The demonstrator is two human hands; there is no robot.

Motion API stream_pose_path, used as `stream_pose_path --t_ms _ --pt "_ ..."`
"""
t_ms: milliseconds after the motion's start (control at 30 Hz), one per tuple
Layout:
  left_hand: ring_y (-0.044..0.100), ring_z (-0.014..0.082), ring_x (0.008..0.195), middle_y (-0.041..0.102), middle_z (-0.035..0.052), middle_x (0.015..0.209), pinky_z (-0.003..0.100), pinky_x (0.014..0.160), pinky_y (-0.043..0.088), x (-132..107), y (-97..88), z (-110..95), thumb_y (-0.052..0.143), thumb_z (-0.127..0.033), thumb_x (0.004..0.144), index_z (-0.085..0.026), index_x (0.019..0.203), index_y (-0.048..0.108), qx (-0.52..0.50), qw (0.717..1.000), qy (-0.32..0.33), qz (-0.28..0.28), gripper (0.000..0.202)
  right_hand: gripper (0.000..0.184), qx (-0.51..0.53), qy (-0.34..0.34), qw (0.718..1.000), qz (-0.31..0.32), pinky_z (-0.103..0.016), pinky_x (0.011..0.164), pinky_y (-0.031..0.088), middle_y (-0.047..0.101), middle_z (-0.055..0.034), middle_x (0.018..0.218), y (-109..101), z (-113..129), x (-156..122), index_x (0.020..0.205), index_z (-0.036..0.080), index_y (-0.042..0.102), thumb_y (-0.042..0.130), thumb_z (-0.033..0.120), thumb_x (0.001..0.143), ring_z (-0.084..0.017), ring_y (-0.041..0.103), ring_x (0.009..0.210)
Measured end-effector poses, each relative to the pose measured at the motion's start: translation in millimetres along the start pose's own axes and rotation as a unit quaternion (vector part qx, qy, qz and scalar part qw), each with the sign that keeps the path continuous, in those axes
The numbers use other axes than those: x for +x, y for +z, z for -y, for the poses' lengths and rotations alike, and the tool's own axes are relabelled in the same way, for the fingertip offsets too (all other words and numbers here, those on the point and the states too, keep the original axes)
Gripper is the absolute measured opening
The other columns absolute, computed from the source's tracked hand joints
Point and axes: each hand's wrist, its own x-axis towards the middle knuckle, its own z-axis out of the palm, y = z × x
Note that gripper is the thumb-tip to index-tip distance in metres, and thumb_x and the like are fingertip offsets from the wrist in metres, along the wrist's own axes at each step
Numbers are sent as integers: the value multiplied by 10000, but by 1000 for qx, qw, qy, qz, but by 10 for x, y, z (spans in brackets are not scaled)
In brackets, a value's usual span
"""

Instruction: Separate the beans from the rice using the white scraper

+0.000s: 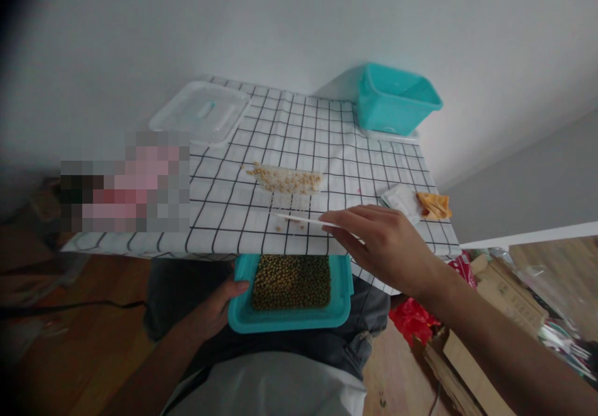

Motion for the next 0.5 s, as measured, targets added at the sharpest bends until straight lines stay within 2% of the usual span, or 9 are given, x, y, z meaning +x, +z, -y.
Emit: stream_pose_path --t_ms 200,500 --pt "636 292 1056 717 78 1108 444 921 475 -11 72 -46 507 -247 849 -206 1318 509 8 1000 -2 -15 470 258 -11 -1 1000 2 -249 719 495 697 10 957 22 -79 51 1133 230 613 581 216 878 -103 641 825" --pt "620 291 1080 691 73 1165 432 930 470 21 134 -76 558 -243 814 -197 1282 539 7 1000 2 -7 470 297 10 -13 999 50 -274 755 491 689 -8 984 -36 -31 -49 1168 237 597 576 191 875 -124 633 874"
